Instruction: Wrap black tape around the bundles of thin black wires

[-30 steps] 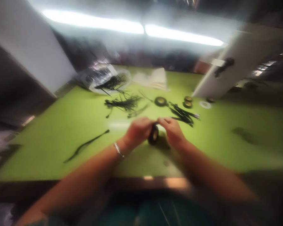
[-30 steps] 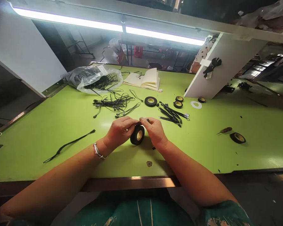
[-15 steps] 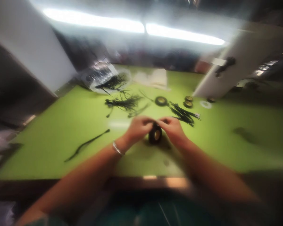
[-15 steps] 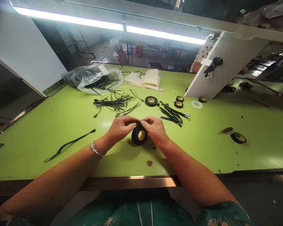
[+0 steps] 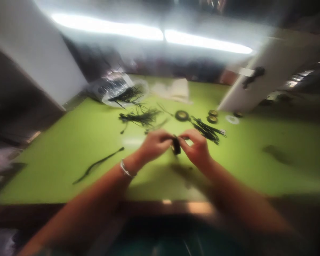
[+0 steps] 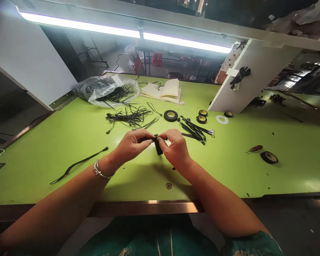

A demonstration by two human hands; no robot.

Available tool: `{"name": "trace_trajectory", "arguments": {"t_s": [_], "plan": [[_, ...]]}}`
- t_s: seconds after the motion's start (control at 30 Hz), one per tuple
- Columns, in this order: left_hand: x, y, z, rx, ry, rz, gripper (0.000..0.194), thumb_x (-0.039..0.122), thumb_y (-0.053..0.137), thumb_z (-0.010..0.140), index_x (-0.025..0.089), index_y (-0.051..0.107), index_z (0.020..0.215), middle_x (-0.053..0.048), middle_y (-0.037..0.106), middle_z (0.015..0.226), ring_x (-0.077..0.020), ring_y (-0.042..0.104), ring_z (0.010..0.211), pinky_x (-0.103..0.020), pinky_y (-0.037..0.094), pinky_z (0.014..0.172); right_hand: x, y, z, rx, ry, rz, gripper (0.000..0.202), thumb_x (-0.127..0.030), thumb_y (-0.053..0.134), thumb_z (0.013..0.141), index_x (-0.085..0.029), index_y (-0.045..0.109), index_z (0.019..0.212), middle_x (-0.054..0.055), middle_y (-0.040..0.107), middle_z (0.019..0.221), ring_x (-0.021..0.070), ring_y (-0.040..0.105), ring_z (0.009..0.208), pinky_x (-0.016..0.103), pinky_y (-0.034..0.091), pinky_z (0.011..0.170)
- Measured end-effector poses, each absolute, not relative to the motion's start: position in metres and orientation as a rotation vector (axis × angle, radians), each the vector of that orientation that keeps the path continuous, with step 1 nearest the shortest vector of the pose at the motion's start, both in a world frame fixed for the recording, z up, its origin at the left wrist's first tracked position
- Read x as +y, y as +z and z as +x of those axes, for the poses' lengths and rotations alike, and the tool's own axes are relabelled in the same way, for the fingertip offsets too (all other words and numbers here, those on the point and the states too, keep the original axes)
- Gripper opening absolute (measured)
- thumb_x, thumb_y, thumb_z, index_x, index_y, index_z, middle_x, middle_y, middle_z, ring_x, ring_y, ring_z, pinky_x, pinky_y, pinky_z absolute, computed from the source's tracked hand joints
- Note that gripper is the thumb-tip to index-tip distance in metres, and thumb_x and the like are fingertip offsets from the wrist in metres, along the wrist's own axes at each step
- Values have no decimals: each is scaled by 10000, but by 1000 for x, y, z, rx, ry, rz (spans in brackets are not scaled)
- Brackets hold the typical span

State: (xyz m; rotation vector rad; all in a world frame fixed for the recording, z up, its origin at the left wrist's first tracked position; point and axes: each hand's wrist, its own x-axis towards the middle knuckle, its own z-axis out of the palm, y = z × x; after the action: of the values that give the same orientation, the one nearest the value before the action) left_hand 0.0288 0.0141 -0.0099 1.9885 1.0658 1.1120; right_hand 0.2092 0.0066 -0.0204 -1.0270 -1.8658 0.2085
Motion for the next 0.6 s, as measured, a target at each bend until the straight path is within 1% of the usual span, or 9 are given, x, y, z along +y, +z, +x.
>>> {"name": "trace_trajectory", "arguments": {"t_s": [0.07,0.13,0.23,0.33,0.4,0.5,0.57,0.6], "plan": [[13,-8,29,1048,1089,1988,125,215,631,781,156,733,824,-36,696,753,-130,586,660,-242,454,621,5,-19,209,-1880,190,-1008,96,-208,580,840,-220,650,776,27,657,765,185,581,776,345,467,752],[14,-9,29,1062,1164,2028,113,244,659,774,154,726,785,-38,675,715,-131,565,644,-252,447,618,4,-18,208,-1898,186,-995,99,-219,581,846,-221,651,775,25,651,756,184,576,766,345,466,745],[15,-13,31,1048,1304,2086,83,203,650,778,159,717,757,-43,650,706,-135,558,658,-263,448,631,3,-17,207,-1919,192,-991,94,-233,584,851,-224,657,793,27,649,760,187,576,776,352,471,751],[14,-14,31,1032,1316,2135,87,156,622,777,159,704,749,-40,629,703,-129,543,644,-257,440,607,2,-13,209,-1937,217,-960,69,-235,605,839,-227,664,804,27,660,770,191,585,795,359,477,775],[13,-12,30,1040,1338,2166,93,139,607,780,159,693,751,-34,619,699,-127,535,640,-254,433,600,2,-8,211,-1902,295,-959,64,-254,619,832,-223,673,847,33,684,823,196,608,834,366,482,810],[13,-11,30,1048,1392,2209,90,128,593,787,157,675,763,-38,619,725,-132,539,665,-258,437,612,2,-1,216,-1750,423,-1027,182,-311,544,892,-218,664,992,55,700,942,203,636,903,383,490,852],[12,-12,30,1051,1401,2255,89,119,586,784,158,662,759,-44,615,739,-141,541,687,-266,444,628,2,1,218,-1734,345,-1040,213,-318,495,920,-221,656,1021,61,696,969,208,633,930,392,486,864],[12,-13,30,1053,1393,2283,90,116,582,784,160,657,759,-45,611,744,-146,542,698,-271,447,637,2,1,219,-1778,255,-1027,204,-314,502,917,-221,658,1010,62,694,968,212,624,939,395,479,874]]}}
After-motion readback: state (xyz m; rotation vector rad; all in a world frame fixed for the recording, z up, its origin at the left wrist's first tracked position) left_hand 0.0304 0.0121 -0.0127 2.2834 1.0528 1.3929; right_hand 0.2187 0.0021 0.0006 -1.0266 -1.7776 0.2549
